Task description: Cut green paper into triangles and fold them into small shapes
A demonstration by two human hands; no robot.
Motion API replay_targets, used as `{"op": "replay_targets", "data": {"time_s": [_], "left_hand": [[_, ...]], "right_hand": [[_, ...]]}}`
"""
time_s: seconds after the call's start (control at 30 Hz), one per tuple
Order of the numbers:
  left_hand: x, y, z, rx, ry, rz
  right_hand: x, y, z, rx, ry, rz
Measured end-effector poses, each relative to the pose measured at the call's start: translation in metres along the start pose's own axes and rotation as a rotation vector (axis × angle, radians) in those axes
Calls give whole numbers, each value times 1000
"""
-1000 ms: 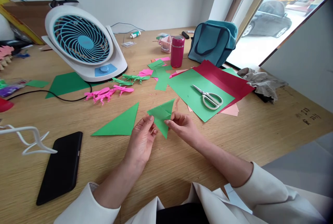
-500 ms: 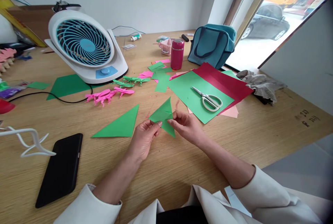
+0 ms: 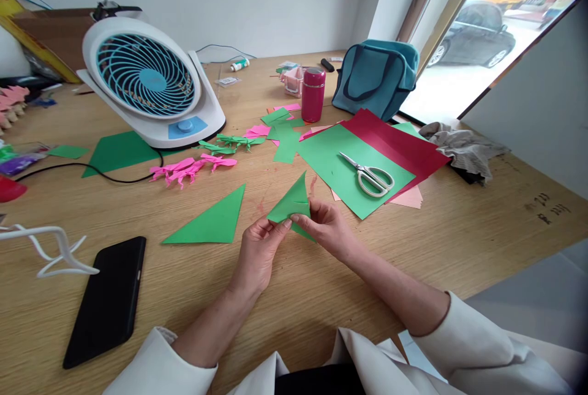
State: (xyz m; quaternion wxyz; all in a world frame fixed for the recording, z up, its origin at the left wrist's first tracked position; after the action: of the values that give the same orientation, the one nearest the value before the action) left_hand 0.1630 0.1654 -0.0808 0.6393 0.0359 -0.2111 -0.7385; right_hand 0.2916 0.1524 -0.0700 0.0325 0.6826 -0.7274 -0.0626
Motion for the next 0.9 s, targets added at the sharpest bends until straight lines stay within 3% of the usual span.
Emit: {"op": "replay_targets", "data": {"time_s": [0.17, 0.57, 0.9], "left_hand": [[-4, -6, -1, -45, -39, 22], [-9, -4, 11, -202, 64, -57], [-7, -9, 9, -259, 128, 3]], "right_hand": [[0, -4, 0, 75, 7, 16], [-2, -12, -11, 391, -80, -54], [-2, -9, 0, 184, 11, -25]]}}
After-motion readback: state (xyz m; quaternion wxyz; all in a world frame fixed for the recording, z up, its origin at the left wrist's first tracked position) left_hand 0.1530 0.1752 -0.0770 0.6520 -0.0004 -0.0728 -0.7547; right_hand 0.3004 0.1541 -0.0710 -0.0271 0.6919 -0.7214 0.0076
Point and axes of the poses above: each hand's wrist, its own x-axis away from the middle knuckle, its own y-axis out of the palm, z = x × y, the point moved 7 cm from there along -x, towards the middle knuckle, and after that the axes turned 4 degrees about z, right-handed, at the moved point
